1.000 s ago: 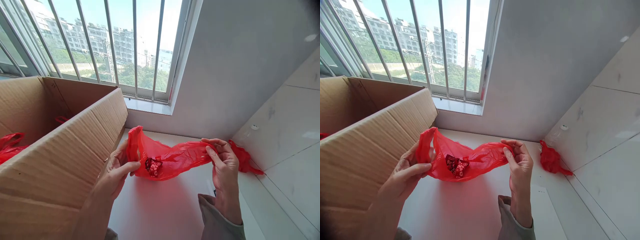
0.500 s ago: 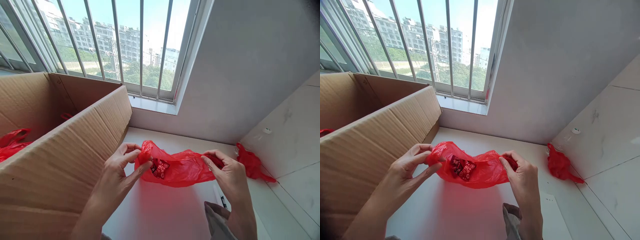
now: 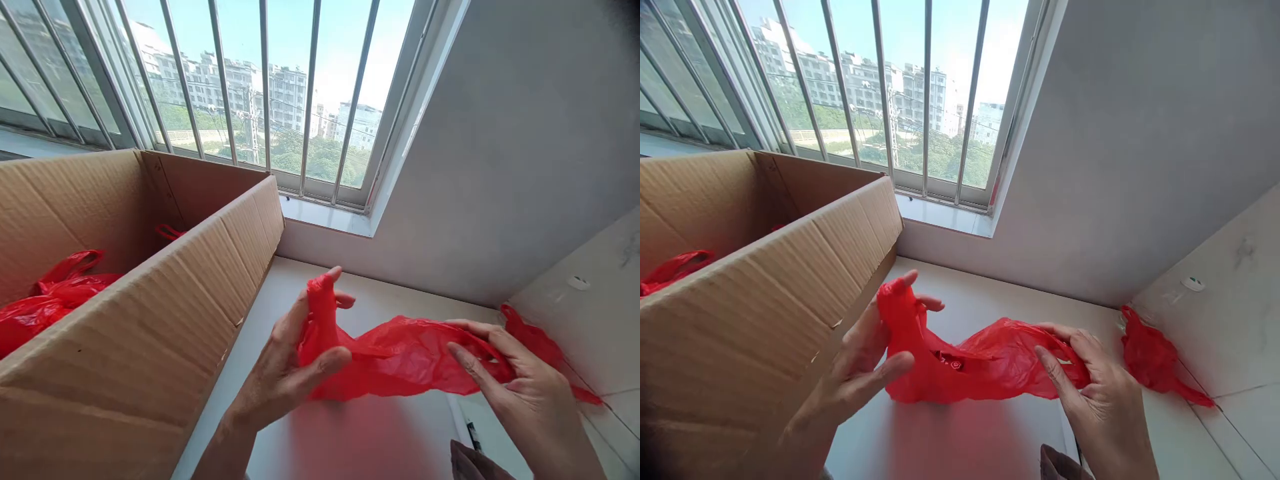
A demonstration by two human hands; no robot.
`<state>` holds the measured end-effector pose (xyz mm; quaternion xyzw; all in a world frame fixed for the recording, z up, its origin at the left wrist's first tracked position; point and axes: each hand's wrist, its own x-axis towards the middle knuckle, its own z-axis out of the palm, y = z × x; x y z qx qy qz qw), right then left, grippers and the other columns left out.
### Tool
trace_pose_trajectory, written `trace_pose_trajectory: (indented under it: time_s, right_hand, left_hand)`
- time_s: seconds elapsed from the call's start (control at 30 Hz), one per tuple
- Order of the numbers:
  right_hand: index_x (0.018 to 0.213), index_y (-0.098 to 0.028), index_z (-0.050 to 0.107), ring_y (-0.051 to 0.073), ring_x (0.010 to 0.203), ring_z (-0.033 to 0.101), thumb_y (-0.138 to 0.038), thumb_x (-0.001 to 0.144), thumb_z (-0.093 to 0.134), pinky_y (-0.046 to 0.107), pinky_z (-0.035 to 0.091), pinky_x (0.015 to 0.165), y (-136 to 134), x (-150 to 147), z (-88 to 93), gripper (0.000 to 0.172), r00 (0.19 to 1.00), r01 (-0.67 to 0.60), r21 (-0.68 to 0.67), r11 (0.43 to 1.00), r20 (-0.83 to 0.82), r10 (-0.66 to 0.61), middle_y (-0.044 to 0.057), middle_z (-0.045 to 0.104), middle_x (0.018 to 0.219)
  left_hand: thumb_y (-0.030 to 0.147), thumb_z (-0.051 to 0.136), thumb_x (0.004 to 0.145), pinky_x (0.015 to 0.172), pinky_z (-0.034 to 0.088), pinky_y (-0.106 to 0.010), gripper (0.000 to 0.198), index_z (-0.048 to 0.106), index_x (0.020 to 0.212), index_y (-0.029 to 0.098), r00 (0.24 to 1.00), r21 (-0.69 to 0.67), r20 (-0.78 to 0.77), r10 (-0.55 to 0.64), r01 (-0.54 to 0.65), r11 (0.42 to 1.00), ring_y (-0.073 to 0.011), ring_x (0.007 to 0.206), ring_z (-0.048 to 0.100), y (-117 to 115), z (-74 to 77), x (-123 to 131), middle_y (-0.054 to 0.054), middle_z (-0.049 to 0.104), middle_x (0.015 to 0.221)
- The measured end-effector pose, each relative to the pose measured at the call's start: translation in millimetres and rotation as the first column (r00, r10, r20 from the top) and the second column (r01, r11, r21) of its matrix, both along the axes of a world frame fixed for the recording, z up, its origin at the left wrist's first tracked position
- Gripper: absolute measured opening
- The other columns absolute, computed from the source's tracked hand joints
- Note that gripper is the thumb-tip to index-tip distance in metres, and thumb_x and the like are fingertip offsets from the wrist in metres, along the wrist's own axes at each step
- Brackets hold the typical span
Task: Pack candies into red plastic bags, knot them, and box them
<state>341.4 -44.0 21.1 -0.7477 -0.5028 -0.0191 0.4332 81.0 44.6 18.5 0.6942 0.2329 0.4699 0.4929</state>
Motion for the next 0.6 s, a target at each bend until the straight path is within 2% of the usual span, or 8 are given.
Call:
trace_pose_trajectory:
  time_s: [0.07,0.13,0.23,0.3,0.37,0.43,0.5,0.6]
  right_hand:
    - [0.091,-0.032,0.076,0.018,0.066,0.067,-0.061,0.072,0.064,0.025,0.051,0.053,-2.0,17.8,-5.5,0.036,0.997,0.08,-0.038,0.996,0.011,-0.08,0.001,0.075,0.085]
    - [0.094,-0.03,0.077,0.018,0.06,0.067,-0.059,0.068,0.068,0.024,0.05,0.048,-5.6,33.7,-10.5,0.04,0.991,0.101,-0.062,0.993,-0.078,-0.106,0.002,0.075,0.08]
    - [0.11,-0.027,0.072,0.02,0.059,0.067,-0.051,0.064,0.076,0.025,0.053,0.048,-13.5,43.3,-12.3,0.052,0.928,-0.051,-0.063,0.997,-0.372,0.024,0.002,0.072,0.073]
    - [0.119,-0.026,0.068,0.019,0.059,0.065,-0.045,0.063,0.08,0.025,0.054,0.048,-18.3,39.5,-8.9,0.06,0.831,-0.158,-0.025,0.987,-0.544,0.12,0.001,0.068,0.071]
    - [0.12,-0.028,0.066,0.017,0.059,0.063,-0.041,0.063,0.081,0.023,0.052,0.045,-21.0,30.9,-3.4,0.06,0.753,-0.197,0.056,0.979,-0.63,0.187,0.0,0.064,0.072]
    - [0.119,-0.029,0.066,0.013,0.057,0.058,-0.039,0.066,0.08,0.019,0.048,0.042,-20.7,20.0,2.3,0.055,0.711,-0.171,0.13,0.977,-0.67,0.214,0.0,0.064,0.081]
    - [0.119,-0.032,0.065,0.011,0.06,0.057,-0.036,0.071,0.077,0.018,0.049,0.045,-17.4,7.3,7.2,0.049,0.679,-0.139,0.192,0.972,-0.695,0.235,0.001,0.066,0.094]
    - [0.109,-0.032,0.068,0.011,0.065,0.06,-0.032,0.077,0.075,0.017,0.054,0.055,-9.3,-18.2,13.0,0.033,0.638,-0.236,0.283,0.93,-0.677,0.368,0.001,0.068,0.093]
  left_hand:
    - [0.043,0.064,0.091,0.088,0.054,-0.036,0.073,0.024,0.151,0.046,0.989,-0.13,0.121,0.084,-0.068,0.989,-0.0246,0.111,0.059,0.4,2.3,1.8,-0.005,0.058,0.129]
    - [0.043,0.064,0.09,0.089,0.054,-0.039,0.077,0.019,0.152,0.047,0.969,-0.245,0.196,0.153,-0.103,0.964,-0.0258,0.11,0.059,-0.4,6.8,2.7,-0.005,0.059,0.125]
    - [0.046,0.062,0.09,0.084,0.055,-0.039,0.078,0.017,0.154,0.042,0.967,-0.345,0.185,0.176,-0.103,0.933,-0.0247,0.101,0.06,-3.3,13.6,3.2,-0.004,0.061,0.114]
    - [0.048,0.062,0.089,0.079,0.054,-0.036,0.079,0.019,0.155,0.036,0.978,-0.33,0.132,0.159,-0.108,0.938,-0.0233,0.094,0.06,-5.5,16.4,3.6,-0.004,0.063,0.101]
    - [0.05,0.063,0.087,0.075,0.053,-0.034,0.085,0.017,0.156,0.032,0.988,-0.29,0.072,0.135,-0.109,0.951,-0.0208,0.083,0.059,-7.1,16.8,4.1,-0.002,0.062,0.089]
    - [0.052,0.064,0.086,0.072,0.052,-0.032,0.09,0.012,0.156,0.032,0.995,-0.256,0.023,0.095,-0.086,0.963,-0.0176,0.075,0.056,-8.4,14.4,4.6,0.0,0.058,0.085]
    - [0.052,0.065,0.086,0.07,0.051,-0.031,0.091,0.009,0.156,0.036,0.997,-0.191,-0.049,0.057,-0.065,0.979,-0.015,0.071,0.051,-10.2,9.7,5.8,0.001,0.054,0.086]
    - [0.048,0.073,0.078,0.061,0.047,-0.027,0.094,0.019,0.153,0.037,0.979,-0.011,-0.197,0.051,-0.055,0.998,-0.0143,0.068,0.047,-16.3,2.5,10.8,0.001,0.054,0.089]
